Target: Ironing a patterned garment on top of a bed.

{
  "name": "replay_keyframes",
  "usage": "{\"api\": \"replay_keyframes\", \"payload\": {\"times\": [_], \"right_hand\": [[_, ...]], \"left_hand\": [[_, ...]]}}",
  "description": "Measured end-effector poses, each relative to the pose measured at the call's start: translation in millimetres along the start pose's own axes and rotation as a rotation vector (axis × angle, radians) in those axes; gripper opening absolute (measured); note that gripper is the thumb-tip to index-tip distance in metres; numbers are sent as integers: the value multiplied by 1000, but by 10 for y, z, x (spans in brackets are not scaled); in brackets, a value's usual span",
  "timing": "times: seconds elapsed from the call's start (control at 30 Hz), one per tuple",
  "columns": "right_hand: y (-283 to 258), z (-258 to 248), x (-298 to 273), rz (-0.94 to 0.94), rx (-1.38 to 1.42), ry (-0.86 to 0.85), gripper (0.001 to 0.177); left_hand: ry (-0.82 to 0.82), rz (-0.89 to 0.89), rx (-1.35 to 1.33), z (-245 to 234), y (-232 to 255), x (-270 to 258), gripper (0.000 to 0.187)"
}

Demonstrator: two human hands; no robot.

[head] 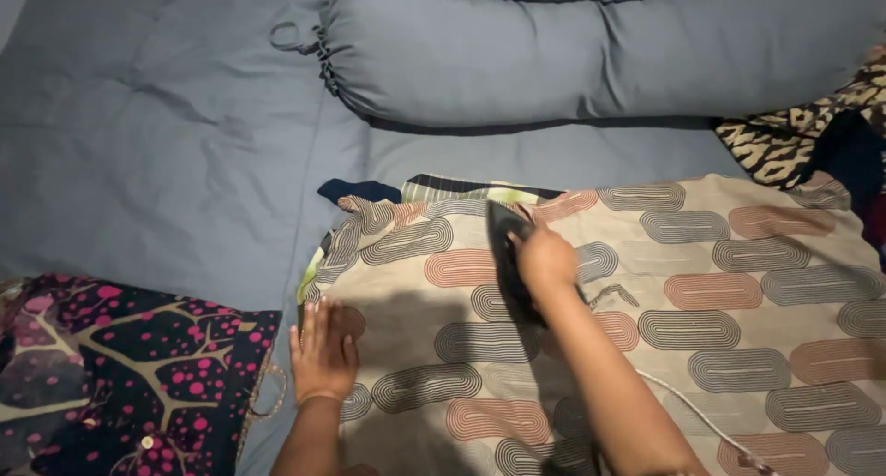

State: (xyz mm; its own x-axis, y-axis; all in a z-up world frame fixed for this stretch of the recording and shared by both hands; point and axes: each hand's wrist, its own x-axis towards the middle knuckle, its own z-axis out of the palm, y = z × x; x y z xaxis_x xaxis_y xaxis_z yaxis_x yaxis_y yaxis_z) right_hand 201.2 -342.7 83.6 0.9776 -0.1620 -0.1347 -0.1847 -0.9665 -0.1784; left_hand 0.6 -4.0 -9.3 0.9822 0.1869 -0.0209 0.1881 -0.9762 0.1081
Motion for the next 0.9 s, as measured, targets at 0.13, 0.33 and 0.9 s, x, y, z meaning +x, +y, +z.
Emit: {"api": "replay_keyframes", "payload": {"times": [0.13,0.33,0.9], "right_hand": [[323,-444,-607,228,21,-91,47],[526,-407,-510,351,-41,-66,52],[754,-272,-1190,-5,40,-163,49]], "left_hand": [[-16,-24,-41,79,-42,23,72],[126,31,-74,181,-73,-1,70],[369,16,-262,131,578,197,60]]}}
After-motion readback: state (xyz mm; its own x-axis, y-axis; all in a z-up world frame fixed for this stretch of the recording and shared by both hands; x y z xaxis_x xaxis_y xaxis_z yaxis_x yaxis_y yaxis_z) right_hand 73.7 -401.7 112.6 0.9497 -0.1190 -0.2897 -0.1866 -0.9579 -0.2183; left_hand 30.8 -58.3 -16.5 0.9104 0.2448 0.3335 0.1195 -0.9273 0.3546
